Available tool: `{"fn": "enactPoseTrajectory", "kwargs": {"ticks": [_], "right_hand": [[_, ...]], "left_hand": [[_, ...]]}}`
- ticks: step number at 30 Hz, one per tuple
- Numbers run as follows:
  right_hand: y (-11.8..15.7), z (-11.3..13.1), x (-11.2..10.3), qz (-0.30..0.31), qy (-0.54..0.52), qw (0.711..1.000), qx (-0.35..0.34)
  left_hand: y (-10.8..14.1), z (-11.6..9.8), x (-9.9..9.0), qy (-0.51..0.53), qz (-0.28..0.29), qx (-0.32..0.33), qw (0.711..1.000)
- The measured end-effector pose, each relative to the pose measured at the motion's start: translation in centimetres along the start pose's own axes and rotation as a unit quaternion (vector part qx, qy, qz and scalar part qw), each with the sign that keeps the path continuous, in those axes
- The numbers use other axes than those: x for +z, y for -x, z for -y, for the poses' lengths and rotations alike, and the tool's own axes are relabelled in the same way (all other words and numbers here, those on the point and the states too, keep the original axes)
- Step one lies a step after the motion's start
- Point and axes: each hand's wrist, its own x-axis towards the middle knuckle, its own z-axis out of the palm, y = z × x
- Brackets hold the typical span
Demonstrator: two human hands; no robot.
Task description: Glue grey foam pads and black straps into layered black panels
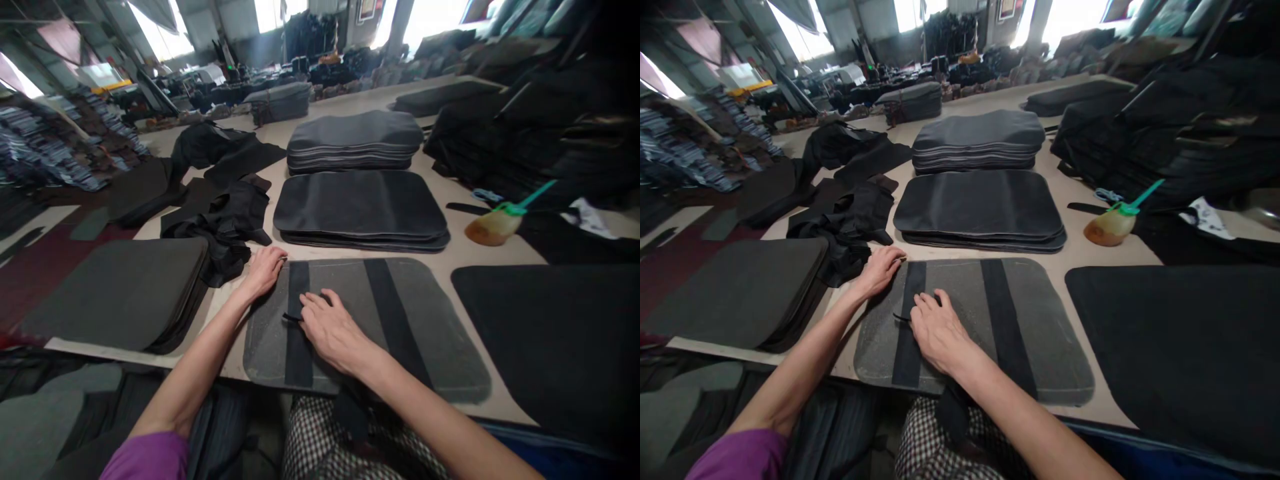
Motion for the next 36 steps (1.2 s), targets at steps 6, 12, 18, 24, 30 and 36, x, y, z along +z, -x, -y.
{"fn": "enactPoseTrajectory", "kwargs": {"ticks": [6,12,18,24,30,36], "right_hand": [[-0.3,0.4,0.2,0.005,0.019,1.000,0.003],[-0.4,0.6,0.0,0.019,0.029,0.999,0.009],[-0.3,0.5,0.3,0.016,0.025,1.000,0.002],[-0.5,0.5,0.4,0.016,0.027,1.000,0.005],[-0.4,0.6,0.3,0.021,0.024,0.999,0.011],[-0.2,0.6,0.2,0.012,0.021,1.000,0.009]], "left_hand": [[0.0,0.7,0.2,-0.055,0.003,-0.011,0.998],[-0.1,0.5,0.1,-0.045,0.013,-0.008,0.999],[0.7,0.3,-0.1,-0.067,-0.009,0.019,0.998],[1.8,-0.2,0.0,-0.093,-0.033,0.053,0.994],[2.0,-0.1,0.1,-0.096,-0.043,0.050,0.993],[2.6,-1.6,-0.1,-0.075,-0.127,0.067,0.987]]}}
